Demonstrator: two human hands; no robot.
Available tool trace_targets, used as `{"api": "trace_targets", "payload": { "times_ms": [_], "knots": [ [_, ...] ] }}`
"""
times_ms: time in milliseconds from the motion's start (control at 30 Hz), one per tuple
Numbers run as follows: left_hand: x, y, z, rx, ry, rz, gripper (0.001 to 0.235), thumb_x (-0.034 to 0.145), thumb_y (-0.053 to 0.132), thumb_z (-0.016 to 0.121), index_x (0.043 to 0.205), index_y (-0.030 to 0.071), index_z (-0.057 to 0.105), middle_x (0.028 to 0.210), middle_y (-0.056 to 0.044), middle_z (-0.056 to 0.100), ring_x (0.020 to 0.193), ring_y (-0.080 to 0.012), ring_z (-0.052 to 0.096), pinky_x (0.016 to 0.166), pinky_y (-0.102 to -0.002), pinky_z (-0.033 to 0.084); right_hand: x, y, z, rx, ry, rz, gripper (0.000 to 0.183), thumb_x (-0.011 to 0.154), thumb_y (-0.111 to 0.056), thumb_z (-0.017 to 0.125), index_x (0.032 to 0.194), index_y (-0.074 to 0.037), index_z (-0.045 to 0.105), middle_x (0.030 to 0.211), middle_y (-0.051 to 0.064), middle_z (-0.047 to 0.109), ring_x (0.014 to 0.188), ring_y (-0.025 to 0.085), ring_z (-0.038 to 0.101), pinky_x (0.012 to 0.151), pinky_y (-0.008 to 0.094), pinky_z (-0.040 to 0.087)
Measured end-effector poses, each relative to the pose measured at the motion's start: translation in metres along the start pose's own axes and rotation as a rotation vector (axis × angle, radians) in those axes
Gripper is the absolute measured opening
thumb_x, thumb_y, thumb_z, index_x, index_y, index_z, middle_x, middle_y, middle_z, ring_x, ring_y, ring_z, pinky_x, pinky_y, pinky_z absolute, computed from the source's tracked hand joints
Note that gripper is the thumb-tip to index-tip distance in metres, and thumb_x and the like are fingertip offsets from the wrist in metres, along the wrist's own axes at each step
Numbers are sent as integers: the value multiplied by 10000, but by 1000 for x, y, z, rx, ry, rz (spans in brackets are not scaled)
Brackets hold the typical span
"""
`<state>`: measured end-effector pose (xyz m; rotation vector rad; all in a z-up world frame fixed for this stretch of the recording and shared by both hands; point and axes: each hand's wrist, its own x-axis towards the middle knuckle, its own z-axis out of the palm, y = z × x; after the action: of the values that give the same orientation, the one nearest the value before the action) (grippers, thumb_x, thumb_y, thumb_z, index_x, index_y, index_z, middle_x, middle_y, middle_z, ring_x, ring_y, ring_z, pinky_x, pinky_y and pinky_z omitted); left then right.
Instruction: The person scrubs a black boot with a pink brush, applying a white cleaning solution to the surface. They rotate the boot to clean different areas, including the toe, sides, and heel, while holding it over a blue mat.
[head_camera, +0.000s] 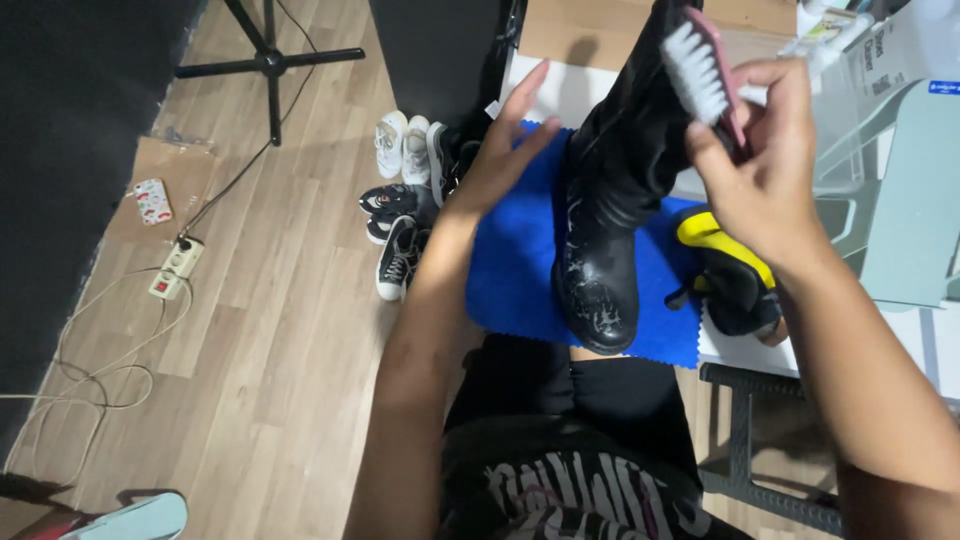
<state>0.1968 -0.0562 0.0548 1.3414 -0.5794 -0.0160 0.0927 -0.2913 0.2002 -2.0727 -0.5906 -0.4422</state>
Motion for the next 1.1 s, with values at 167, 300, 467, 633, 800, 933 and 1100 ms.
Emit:
{"api": "trace_targets", "payload": {
  "times_ms": [167,300,467,633,800,933,1100],
  "knots": [
    [9,25,26,130,-237,153,1211,844,436,929,1677,153,97,1782,-97,64,1684,-257,69,1403,-454,71,-25,30,-32,228,-103,118,322,1091,-131,589,1266,-146,319,986,18,452,750,71,369,657,220,330],
    [11,34,46,504,-143,408,1426,770,732,937,1724,207,15,1822,-58,2,1744,-302,-46,1487,-575,2,-1,55,-81,-55,-44,631,144,1195,-238,393,1281,-156,311,992,75,419,813,163,390,677,305,353],
    [23,83,53,530,-280,341,1196,864,728,880,1713,377,114,1829,-82,16,1749,-343,-4,1390,-648,239,17,224,-86,-733,-320,762,369,972,-5,493,1333,61,534,1282,369,594,1123,537,584,884,586,480],
    [40,89,53,581,-367,259,1223,802,631,1011,1662,350,188,1773,-248,-14,1654,-405,-141,1367,-596,4,6,345,-68,-784,-310,549,314,886,-60,627,1183,32,585,1120,335,686,1025,526,642,816,522,506],
    [36,121,56,749,-134,707,549,732,492,1029,956,165,649,1200,-106,414,1227,-342,446,1014,-534,401,8,314,-59,-606,-320,845,294,963,-176,558,1228,-54,591,1243,270,651,1098,448,615,879,467,469],
    [37,128,59,823,-315,664,496,863,494,886,1012,130,584,1102,-37,609,1349,-389,452,1137,-763,151,12,299,-61,-649,-303,882,264,1013,-55,525,1267,10,552,1223,290,619,1088,464,593,862,517,491],
    [35,139,71,827,-457,723,143,974,155,746,1032,60,657,952,-77,590,1008,-348,596,1162,-683,279,9,330,-70,-625,-309,893,300,953,-199,606,1230,-94,656,1241,268,637,1084,450,621,858,467,495]
  ]
}}
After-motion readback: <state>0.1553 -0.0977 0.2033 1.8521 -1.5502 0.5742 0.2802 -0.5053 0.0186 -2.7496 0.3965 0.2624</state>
